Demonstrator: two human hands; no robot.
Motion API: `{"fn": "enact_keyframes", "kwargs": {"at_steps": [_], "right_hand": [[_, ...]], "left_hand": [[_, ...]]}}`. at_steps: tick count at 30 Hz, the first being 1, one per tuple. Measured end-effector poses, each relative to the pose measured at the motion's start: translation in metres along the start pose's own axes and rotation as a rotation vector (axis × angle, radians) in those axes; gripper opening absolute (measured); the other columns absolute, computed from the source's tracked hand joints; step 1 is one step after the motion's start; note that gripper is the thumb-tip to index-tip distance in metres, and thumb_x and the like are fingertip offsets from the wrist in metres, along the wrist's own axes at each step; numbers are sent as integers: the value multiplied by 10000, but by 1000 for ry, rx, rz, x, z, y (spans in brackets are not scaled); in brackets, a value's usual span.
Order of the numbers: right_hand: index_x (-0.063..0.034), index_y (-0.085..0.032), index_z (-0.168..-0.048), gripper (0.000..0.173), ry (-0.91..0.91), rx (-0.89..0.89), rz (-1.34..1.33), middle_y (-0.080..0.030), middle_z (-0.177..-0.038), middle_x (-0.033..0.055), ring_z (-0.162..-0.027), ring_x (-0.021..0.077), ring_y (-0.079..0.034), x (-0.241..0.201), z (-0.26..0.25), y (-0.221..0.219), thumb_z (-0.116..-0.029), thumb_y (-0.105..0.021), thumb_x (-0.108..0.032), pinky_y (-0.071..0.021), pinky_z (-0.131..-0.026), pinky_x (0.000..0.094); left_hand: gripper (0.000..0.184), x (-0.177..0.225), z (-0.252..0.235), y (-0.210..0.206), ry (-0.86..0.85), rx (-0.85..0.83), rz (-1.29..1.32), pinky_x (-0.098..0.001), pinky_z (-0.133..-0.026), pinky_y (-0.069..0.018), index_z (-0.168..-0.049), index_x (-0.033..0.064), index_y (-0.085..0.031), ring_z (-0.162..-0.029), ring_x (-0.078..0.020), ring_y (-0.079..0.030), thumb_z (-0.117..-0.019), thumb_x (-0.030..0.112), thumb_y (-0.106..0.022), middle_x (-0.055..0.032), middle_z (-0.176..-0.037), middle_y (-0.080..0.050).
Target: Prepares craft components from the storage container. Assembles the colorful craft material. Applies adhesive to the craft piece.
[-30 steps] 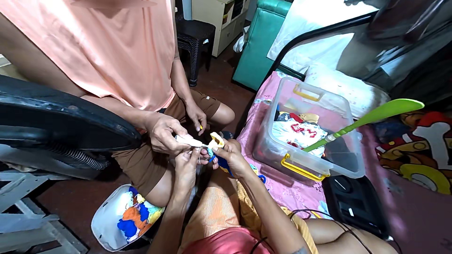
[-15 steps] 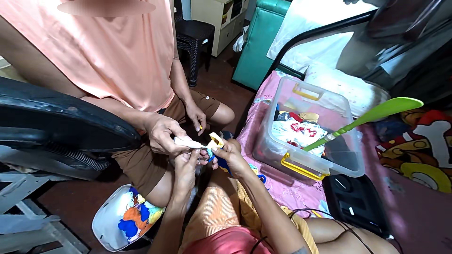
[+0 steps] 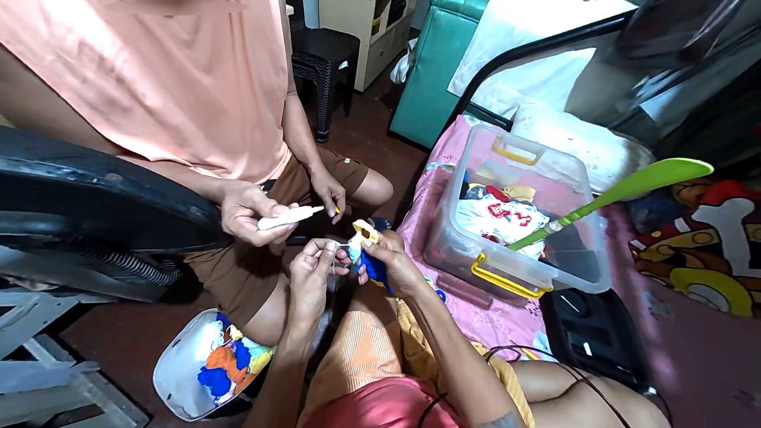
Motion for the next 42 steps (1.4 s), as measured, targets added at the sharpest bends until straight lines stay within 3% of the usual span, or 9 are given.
{"fn": "enact_keyframes", "kwargs": {"at_steps": [5,8,12,16,20,24,30,37,42], "right_hand": [[36,-530,-1140,355,23,61,-57,-670,-787,89,-542,123,-619,-6,7,1,-1098,-256,-186,-565,-541,254],[36,-511,-1166,337,36,124,-42,-690,-811,102,-550,121,-628,-8,12,-6,-1106,-267,-188,-564,-551,250],[15,-540,-1218,309,52,234,58,-645,-895,56,-737,89,-638,-10,15,-14,-1087,-345,-186,-555,-677,253],[38,-532,-1259,330,87,228,56,-638,-977,78,-864,94,-646,-10,19,-16,-1083,-349,-171,-557,-818,277],[30,-517,-1254,306,47,284,6,-637,-898,76,-749,116,-663,-18,26,-19,-1090,-344,-161,-585,-680,279],[22,-501,-1261,304,63,270,-15,-635,-934,88,-767,127,-664,-23,34,-18,-1084,-336,-163,-588,-691,292],[12,-488,-1265,307,93,206,-9,-643,-908,85,-747,140,-671,-29,44,-19,-1050,-353,-161,-597,-689,310],[10,-605,-1168,280,190,222,399,-668,-921,67,-820,99,-674,-42,48,-12,-1062,-424,-176,-580,-756,290],[-12,-648,-1096,255,250,246,419,-667,-858,35,-791,74,-660,-46,51,-7,-1051,-461,-180,-561,-734,265]], "left_hand": [[252,0,9,-10,-392,70,-423,-225,-775,-598,-1165,-75,-642,-909,-72,-696,-1031,91,-507,-74,-1039,-706],[311,-4,20,-12,-725,123,-690,-263,-942,-530,-1053,-39,-678,-1068,-162,-645,-1028,253,-575,-174,-1096,-667],[310,-9,29,-18,-755,126,-918,-371,-1051,-453,-1017,44,-748,-1190,-323,-591,-943,333,-667,-230,-1161,-652],[215,-13,24,-22,-781,150,-1002,-384,-1039,-466,-989,55,-772,-1188,-357,-592,-939,246,-685,-233,-1152,-660],[201,-6,23,-25,-771,123,-998,-363,-1031,-465,-921,50,-773,-1170,-341,-601,-968,198,-645,-213,-1120,-673],[232,3,23,-26,-749,52,-990,-349,-1015,-473,-981,51,-770,-1153,-318,-604,-986,230,-622,-215,-1141,-661],[243,15,20,-31,-798,23,-977,-332,-1008,-456,-913,57,-740,-1113,-276,-606,-999,221,-583,-156,-1049,-671],[240,33,28,-38,-704,-56,-742,-171,-853,-529,-971,-10,-700,-906,-49,-658,-1027,155,-535,-75,-944,-707],[159,42,29,-48,-563,-102,-502,-141,-746,-558,-1005,-21,-673,-811,26,-653,-1015,92,-563,12,-906,-703]]}}
Point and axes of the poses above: each hand's wrist, its own z-axis away from the middle knuckle, its own y-axis out of the back of the hand, x = y × z, the point moved 1 cm from there along -z, towards the middle knuckle
